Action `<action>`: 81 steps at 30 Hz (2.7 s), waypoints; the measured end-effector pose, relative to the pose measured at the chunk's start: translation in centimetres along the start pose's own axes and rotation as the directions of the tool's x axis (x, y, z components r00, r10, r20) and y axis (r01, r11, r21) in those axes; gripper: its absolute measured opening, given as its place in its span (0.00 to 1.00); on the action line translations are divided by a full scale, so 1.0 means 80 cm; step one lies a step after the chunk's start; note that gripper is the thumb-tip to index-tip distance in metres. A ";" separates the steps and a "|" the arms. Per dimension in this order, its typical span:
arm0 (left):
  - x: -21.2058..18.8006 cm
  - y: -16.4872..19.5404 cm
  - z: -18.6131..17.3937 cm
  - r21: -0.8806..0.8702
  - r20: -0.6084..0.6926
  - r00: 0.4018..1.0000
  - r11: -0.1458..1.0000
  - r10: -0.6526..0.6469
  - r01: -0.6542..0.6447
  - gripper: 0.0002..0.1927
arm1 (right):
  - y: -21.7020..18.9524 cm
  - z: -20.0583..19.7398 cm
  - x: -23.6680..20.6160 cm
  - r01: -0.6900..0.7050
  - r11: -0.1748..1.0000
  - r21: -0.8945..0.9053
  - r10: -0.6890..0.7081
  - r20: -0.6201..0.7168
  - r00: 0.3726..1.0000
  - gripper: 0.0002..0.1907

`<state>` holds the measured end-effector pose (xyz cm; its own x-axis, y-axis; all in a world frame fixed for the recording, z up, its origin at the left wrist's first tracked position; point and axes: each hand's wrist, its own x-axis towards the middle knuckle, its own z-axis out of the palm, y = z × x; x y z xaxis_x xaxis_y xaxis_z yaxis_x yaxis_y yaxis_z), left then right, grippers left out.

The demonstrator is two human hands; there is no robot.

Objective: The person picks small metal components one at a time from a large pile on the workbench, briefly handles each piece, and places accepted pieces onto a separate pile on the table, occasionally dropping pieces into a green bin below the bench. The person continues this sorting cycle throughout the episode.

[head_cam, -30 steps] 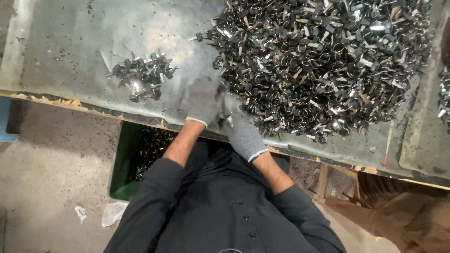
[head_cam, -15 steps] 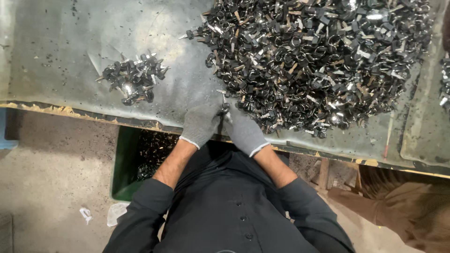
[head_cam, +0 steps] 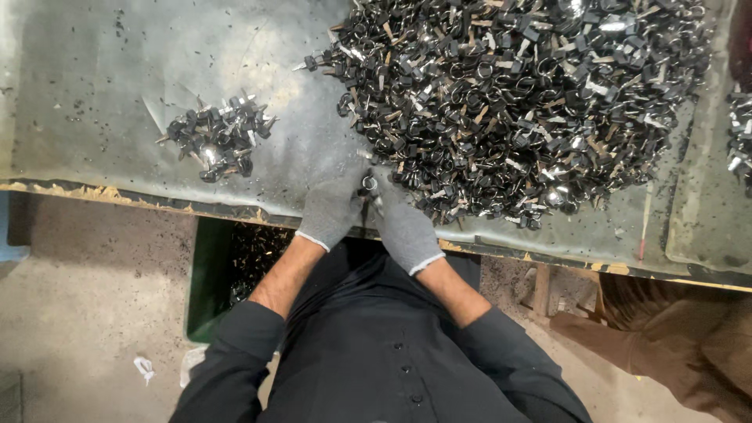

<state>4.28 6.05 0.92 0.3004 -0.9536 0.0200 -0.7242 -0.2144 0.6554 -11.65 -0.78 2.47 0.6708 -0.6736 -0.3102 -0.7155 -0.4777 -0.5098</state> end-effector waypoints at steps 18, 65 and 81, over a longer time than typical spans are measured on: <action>0.005 -0.009 0.011 0.173 0.024 0.968 0.952 0.252 -0.252 0.06 | -0.005 0.027 0.017 0.025 0.982 -0.187 -0.044 -0.096 0.994 0.24; -0.011 0.010 0.013 0.075 -0.009 1.000 0.997 -0.012 0.013 0.14 | 0.006 -0.007 0.013 -0.039 0.998 -0.046 0.041 0.038 0.998 0.18; -0.032 0.008 0.028 0.181 -0.256 0.953 0.976 0.162 -0.118 0.11 | 0.024 -0.002 0.019 0.243 0.943 -0.228 -0.224 0.110 0.969 0.19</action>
<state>1.67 7.84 -0.42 0.3276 -0.8896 0.3184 -0.8548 -0.1354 0.5010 -12.03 -2.80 1.14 0.8310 -0.4839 -0.2744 -0.5557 -0.7429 -0.3731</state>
